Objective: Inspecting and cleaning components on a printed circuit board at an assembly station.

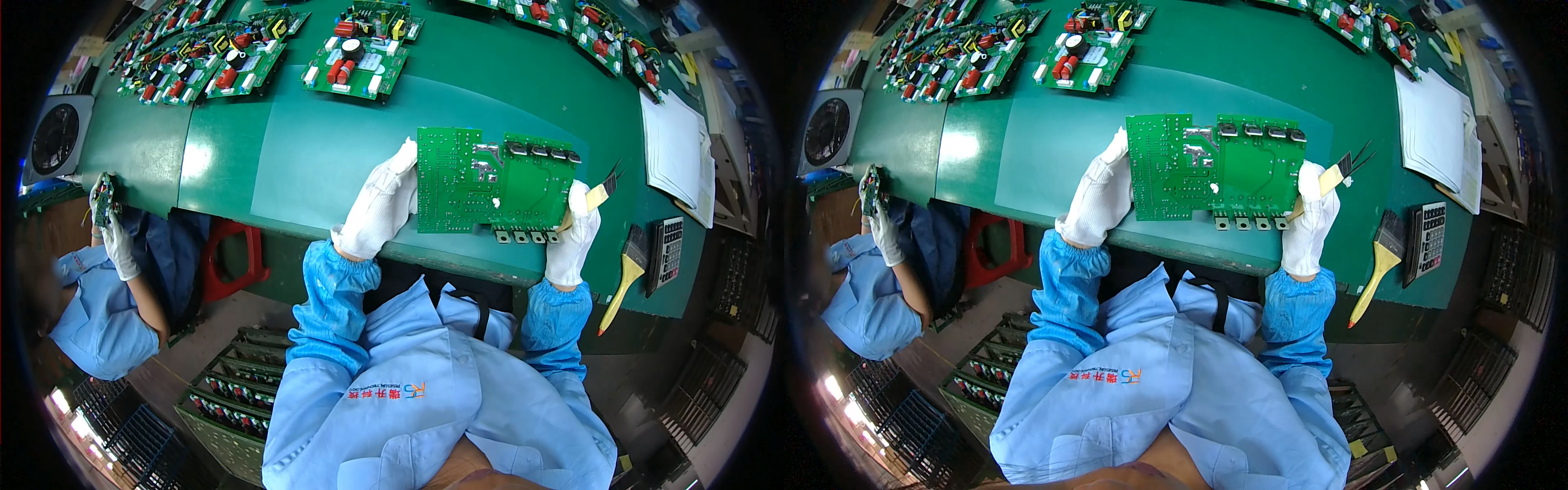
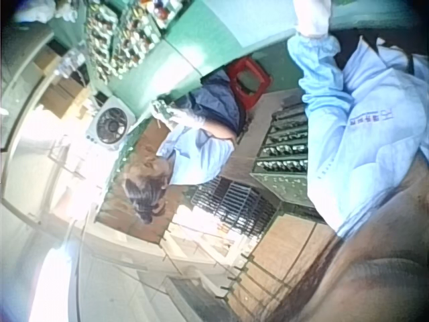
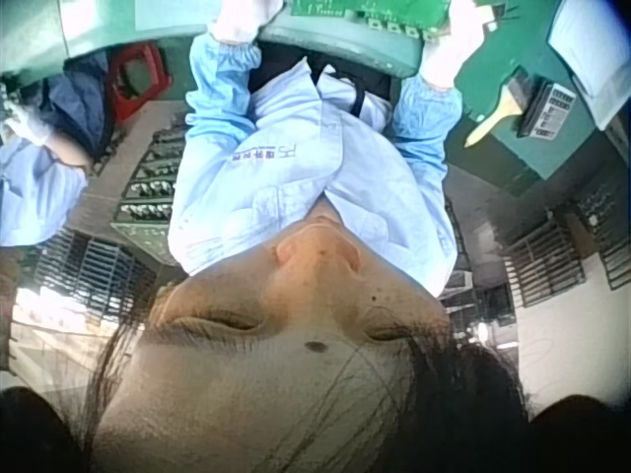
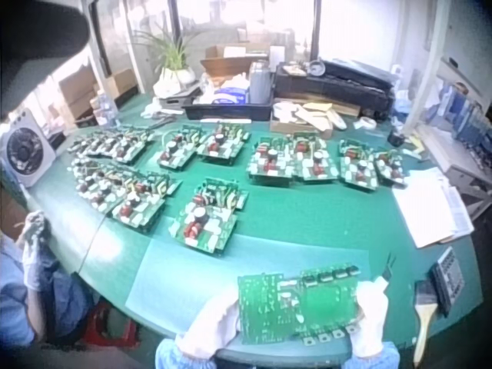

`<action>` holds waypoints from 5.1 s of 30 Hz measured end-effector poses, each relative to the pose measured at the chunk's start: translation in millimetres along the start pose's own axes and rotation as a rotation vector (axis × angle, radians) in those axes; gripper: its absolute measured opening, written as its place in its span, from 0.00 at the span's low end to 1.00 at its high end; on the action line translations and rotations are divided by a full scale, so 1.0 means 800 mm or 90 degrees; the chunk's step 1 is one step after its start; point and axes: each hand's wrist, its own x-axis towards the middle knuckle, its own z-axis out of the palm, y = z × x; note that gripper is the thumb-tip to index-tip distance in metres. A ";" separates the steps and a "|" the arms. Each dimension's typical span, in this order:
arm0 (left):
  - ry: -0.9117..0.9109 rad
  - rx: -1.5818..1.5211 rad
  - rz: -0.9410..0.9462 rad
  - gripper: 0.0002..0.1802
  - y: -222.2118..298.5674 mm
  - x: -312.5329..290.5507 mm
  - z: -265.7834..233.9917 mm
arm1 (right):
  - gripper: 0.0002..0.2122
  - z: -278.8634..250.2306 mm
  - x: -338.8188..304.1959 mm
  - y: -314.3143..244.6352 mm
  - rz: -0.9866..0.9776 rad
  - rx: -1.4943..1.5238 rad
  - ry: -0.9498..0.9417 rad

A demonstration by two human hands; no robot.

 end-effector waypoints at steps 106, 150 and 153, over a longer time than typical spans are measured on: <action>0.059 -0.219 -0.090 0.27 0.007 -0.001 0.010 | 0.11 -0.018 0.001 0.013 -0.118 -0.078 -0.049; 0.048 -0.196 -0.085 0.28 -0.007 0.001 -0.004 | 0.14 -0.014 0.003 0.009 -0.080 -0.062 -0.020; 0.053 -0.194 -0.078 0.28 -0.004 0.000 0.001 | 0.16 -0.013 0.004 0.009 -0.078 -0.082 -0.010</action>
